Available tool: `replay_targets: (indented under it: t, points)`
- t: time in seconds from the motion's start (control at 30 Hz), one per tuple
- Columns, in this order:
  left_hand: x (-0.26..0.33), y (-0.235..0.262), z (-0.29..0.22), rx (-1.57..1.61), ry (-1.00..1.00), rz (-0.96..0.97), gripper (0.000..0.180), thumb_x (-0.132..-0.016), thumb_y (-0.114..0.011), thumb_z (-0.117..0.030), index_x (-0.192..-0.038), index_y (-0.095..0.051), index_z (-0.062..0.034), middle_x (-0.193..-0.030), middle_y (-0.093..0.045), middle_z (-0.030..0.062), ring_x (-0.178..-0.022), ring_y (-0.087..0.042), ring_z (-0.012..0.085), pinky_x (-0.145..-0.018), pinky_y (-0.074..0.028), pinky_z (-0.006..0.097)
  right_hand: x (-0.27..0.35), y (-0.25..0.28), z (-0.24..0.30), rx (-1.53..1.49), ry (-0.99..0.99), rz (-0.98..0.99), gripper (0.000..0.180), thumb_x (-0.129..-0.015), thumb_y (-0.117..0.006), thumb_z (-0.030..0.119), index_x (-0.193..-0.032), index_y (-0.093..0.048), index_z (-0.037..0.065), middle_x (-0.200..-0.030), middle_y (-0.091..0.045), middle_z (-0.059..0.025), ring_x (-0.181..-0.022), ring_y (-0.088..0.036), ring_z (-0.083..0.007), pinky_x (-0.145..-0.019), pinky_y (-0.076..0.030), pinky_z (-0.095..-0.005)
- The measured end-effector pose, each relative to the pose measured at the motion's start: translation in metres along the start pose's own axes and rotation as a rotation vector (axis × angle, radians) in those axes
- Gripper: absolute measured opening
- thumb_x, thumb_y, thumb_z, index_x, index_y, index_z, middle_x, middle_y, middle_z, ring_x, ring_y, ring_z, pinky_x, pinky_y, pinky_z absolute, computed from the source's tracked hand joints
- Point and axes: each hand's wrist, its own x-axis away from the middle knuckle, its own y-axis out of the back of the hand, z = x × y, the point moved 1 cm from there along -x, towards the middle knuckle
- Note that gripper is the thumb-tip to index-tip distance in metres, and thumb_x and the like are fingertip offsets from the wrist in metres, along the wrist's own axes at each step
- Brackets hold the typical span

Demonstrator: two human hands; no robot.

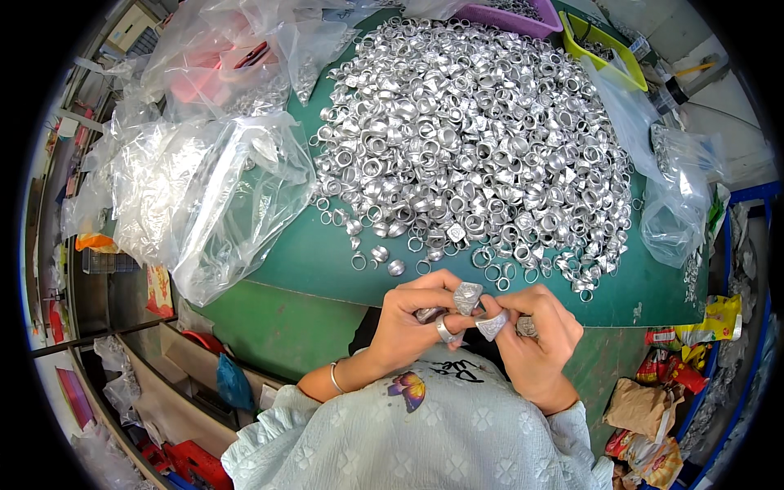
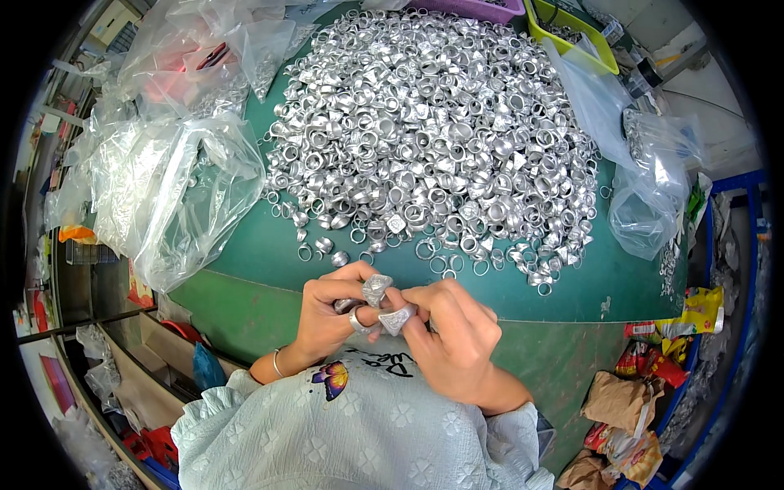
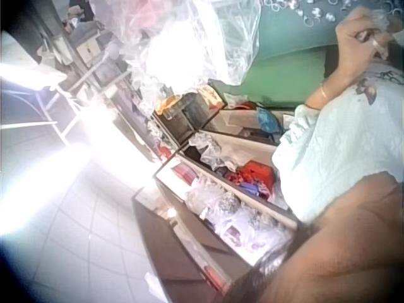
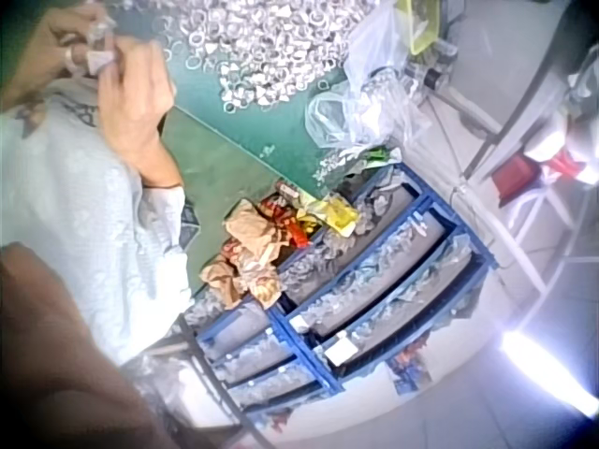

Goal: The person sorts a large pile of small metal rings on a green work table, picking them up to inspect them and placing them into clear plastic bags and a small purple tray.

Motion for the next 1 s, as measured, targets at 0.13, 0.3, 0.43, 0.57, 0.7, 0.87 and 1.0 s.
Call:
replay_targets:
  t: [0.13,0.3,0.43,0.57,0.7,0.87,1.0]
  points:
    - [0.000,-0.001,-0.004,-0.018,-0.003,-0.002,0.014,-0.077,-0.067,0.002,-0.090,-0.065,0.0072,-0.095,-0.056,0.0112,-0.064,-0.058,0.0129,-0.050,-0.049,0.023,0.002,-0.001,-0.003,-0.045,0.005,-0.017,0.019,-0.067,-0.073,-0.006,-0.078,-0.059,-0.002,-0.063,-0.057,-0.0083,-0.047,-0.052,-0.0131,-0.040,-0.038,-0.0235]
    - [0.003,0.000,-0.007,-0.061,-0.058,-0.010,0.013,-0.077,-0.066,0.003,-0.090,-0.066,0.0069,-0.096,-0.056,0.0120,-0.064,-0.058,0.0136,-0.051,-0.049,0.023,0.009,-0.003,-0.007,-0.154,-0.053,-0.001,0.018,-0.069,-0.073,-0.004,-0.078,-0.058,-0.001,-0.063,-0.058,-0.0078,-0.049,-0.052,-0.0100,-0.042,-0.038,-0.0221]
    - [0.005,-0.001,-0.013,-0.146,-0.136,0.015,0.012,-0.080,-0.064,0.002,-0.091,-0.066,0.0061,-0.096,-0.056,0.0136,-0.064,-0.058,0.0146,-0.051,-0.048,0.024,0.010,0.006,-0.012,-0.453,-0.396,0.230,0.014,-0.072,-0.070,-0.004,-0.079,-0.058,0.000,-0.065,-0.059,-0.0032,-0.053,-0.051,-0.0044,-0.047,-0.039,-0.0201]
    - [0.002,0.007,-0.014,0.145,-0.047,0.142,0.013,-0.082,-0.064,-0.008,-0.086,-0.066,0.0034,-0.091,-0.055,0.0135,-0.056,-0.054,0.0114,-0.045,-0.041,0.022,0.013,0.011,-0.020,-0.653,-0.689,0.276,0.010,-0.074,-0.064,-0.007,-0.081,-0.060,-0.002,-0.068,-0.061,-0.0009,-0.057,-0.052,-0.0026,-0.051,-0.040,-0.0182]
    - [0.002,0.018,0.003,0.693,0.100,0.252,0.023,-0.081,-0.067,-0.013,-0.074,-0.056,0.0057,-0.077,-0.053,0.0131,-0.036,-0.044,0.0065,-0.031,-0.031,0.018,0.014,0.010,-0.024,-0.649,-0.719,0.275,0.016,-0.074,-0.052,-0.012,-0.084,-0.062,-0.004,-0.070,-0.064,-0.0042,-0.061,-0.056,-0.0052,-0.054,-0.042,-0.0174]
    - [-0.009,0.023,0.019,1.047,0.073,0.559,0.012,-0.080,-0.063,-0.005,-0.073,-0.057,0.0034,-0.072,-0.054,0.0122,-0.036,-0.043,0.0069,-0.031,-0.033,0.018,0.012,0.008,-0.018,-0.691,-0.685,0.318,0.015,-0.076,-0.052,-0.011,-0.087,-0.061,-0.005,-0.071,-0.064,-0.0060,-0.060,-0.058,-0.0066,-0.054,-0.043,-0.0180]
    - [-0.017,0.021,0.024,1.338,0.088,0.781,0.009,-0.080,-0.062,-0.001,-0.079,-0.056,0.0053,-0.072,-0.048,0.0123,-0.036,-0.039,0.0048,-0.029,-0.033,0.016,0.008,0.011,-0.015,-0.743,-0.757,0.415,0.011,-0.077,-0.055,-0.010,-0.085,-0.060,-0.005,-0.073,-0.064,-0.0062,-0.062,-0.060,-0.0077,-0.056,-0.044,-0.0188]
